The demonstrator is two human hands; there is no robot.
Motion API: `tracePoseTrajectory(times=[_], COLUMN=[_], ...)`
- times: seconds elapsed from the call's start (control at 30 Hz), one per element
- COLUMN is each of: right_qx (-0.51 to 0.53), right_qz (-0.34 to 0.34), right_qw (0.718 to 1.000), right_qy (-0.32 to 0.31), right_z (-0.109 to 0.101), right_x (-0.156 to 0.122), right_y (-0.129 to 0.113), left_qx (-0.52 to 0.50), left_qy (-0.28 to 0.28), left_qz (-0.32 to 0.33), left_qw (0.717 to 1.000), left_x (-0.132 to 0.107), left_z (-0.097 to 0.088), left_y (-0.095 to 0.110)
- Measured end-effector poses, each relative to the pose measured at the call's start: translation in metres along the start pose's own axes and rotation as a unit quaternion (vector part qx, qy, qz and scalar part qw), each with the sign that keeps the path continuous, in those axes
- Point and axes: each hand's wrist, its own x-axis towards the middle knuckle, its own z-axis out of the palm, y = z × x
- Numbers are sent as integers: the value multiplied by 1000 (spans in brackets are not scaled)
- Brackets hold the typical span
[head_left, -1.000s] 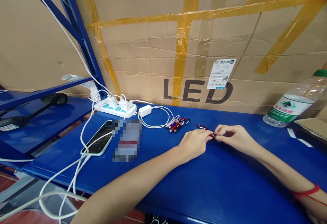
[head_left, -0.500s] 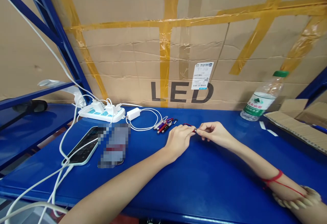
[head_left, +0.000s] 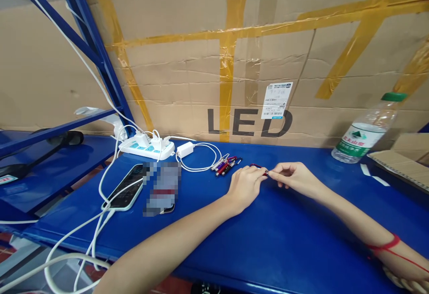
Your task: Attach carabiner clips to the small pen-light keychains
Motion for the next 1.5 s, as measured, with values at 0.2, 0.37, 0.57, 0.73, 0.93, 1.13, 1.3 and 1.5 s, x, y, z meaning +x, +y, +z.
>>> tracePoseTrajectory(times=[0.2, 0.37, 0.57, 0.73, 0.93, 1.13, 1.3, 1.5], right_qx=[-40, -76, -216, -312, -362, -369, -349, -273], right_qz=[-30, -56, -116, -198, -231, -241, -248, -198], right_qw=[999, 995, 968, 926, 900, 896, 903, 941], right_qy=[9, 17, 50, 73, 73, 57, 30, -15], right_z=[1, 1, -1, -2, -3, -5, -9, -15], right_x=[0, 1, 2, -1, -3, -4, -3, -1], right_y=[3, 9, 18, 15, 11, 11, 9, 7], left_qx=[-6, -10, -20, -17, 16, 27, 26, 19], left_qy=[-14, -18, -29, -39, -53, -56, -58, -51], left_qz=[-18, -30, -38, -37, -34, -26, -39, -48], left_qw=[1000, 999, 999, 998, 998, 998, 997, 997], left_x=[0, 0, 0, 0, -1, -2, -1, 0], left_z=[1, 0, 2, 3, 0, 0, -1, -2], left_y=[0, 1, -1, -2, 1, 3, 3, 5])
